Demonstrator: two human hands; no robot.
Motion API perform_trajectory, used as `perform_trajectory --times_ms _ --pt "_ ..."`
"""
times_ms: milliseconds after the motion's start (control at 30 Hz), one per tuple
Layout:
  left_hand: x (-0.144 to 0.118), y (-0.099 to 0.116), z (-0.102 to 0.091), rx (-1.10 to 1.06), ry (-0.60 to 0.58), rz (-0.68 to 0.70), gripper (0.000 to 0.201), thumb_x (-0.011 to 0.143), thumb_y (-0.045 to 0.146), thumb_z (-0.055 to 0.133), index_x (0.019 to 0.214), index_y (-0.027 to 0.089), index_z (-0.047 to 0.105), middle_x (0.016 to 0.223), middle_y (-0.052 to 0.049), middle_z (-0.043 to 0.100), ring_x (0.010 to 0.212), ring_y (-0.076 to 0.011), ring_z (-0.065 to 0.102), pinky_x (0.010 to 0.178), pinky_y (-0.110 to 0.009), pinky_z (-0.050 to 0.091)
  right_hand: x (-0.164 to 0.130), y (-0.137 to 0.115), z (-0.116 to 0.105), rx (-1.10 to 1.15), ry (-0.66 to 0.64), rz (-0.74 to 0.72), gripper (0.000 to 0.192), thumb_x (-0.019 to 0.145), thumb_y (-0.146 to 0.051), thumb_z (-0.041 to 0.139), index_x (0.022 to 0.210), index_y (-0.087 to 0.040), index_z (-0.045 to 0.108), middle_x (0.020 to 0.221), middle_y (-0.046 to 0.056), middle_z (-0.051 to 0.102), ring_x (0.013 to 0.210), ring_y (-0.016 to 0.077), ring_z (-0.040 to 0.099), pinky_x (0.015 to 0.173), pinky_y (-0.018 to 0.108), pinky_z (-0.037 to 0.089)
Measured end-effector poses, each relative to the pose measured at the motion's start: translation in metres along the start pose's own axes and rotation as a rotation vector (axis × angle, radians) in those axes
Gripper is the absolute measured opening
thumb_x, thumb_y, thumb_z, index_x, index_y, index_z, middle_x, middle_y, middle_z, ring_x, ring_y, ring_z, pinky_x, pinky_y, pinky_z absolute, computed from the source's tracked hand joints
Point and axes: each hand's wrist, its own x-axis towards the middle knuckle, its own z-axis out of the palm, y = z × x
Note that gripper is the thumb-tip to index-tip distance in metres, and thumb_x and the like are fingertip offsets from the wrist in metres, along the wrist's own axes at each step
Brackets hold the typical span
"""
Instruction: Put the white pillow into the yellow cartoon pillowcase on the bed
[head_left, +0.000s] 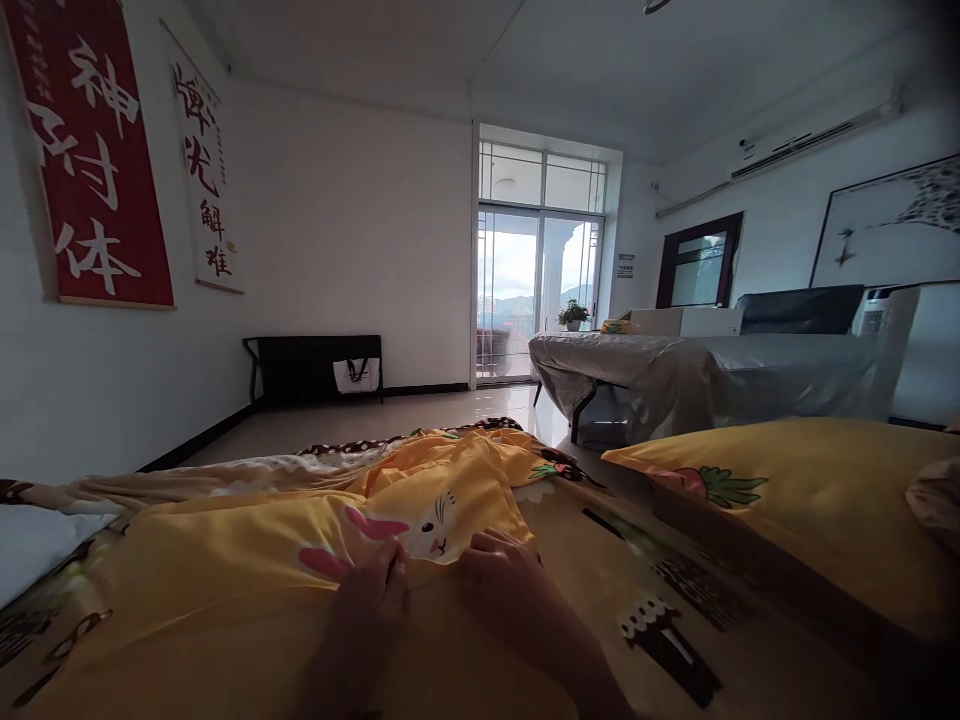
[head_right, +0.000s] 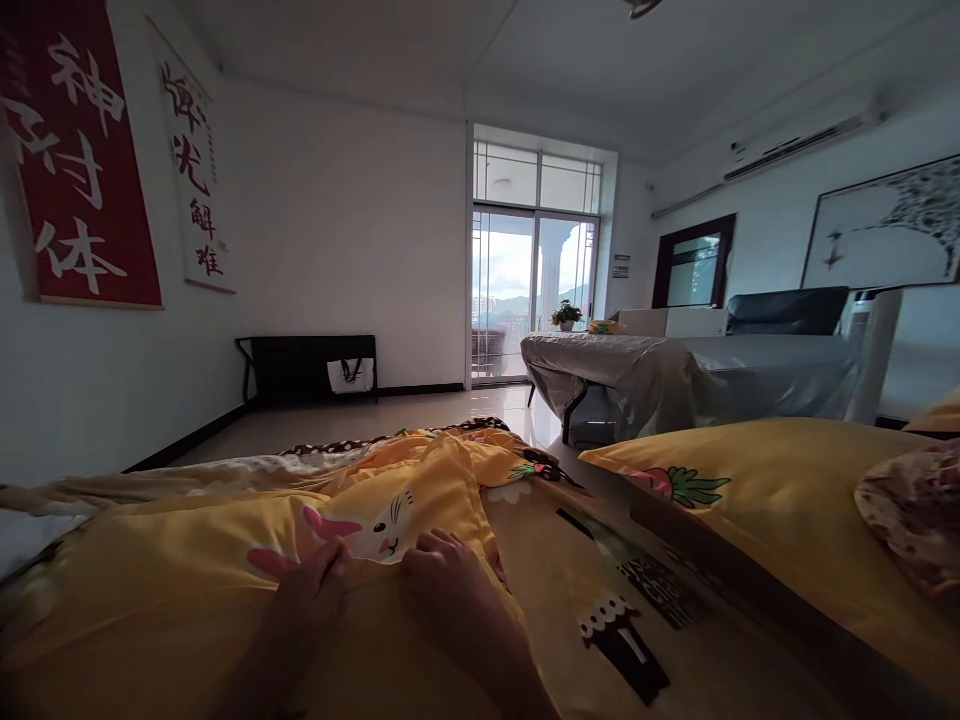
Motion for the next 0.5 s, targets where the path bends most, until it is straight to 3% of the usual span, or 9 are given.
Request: perform_trajectory --times_ms 233,333,500 --pt "0.003 -0.004 -0.002 -0.01 -0.048 -0.028 0.027 0.086 0.037 0.03 0.071 0.022 0.047 0.063 -0.001 0.059 0.062 -0.0176 0.056 0.06 -0.027 0.033 -0.004 -0.033 0.024 0.099 0.183 0.067 0.015 0.074 -0.014 0.059 0.061 -0.02 0.053 0.06 -0.005 0.06 0.055 0.0081 0.053 0.053 0.021 0.029" --pt "0.003 -0.004 -0.003 -0.03 -0.045 -0.03 0.029 0.085 0.04 0.029 0.069 0.022 0.044 0.061 0.0 0.056 0.062 -0.0179 0.055 0.061 -0.028 0.034 -0.004 -0.041 0.043 0.11 0.209 0.056 0.015 0.072 -0.021 0.064 0.061 -0.02 0.053 0.06 -0.004 0.063 0.052 0.0089 0.055 0.051 0.022 0.027" --pt "0.002 -0.003 -0.004 -0.041 -0.057 -0.028 0.029 0.085 0.043 0.03 0.07 0.022 0.043 0.063 0.001 0.054 0.065 -0.0176 0.054 0.064 -0.028 0.035 0.004 -0.037 0.06 0.212 0.15 0.084 0.01 0.077 -0.016 0.056 0.073 -0.021 0.063 0.07 -0.003 0.07 0.057 0.01 0.06 0.054 0.02 0.031"
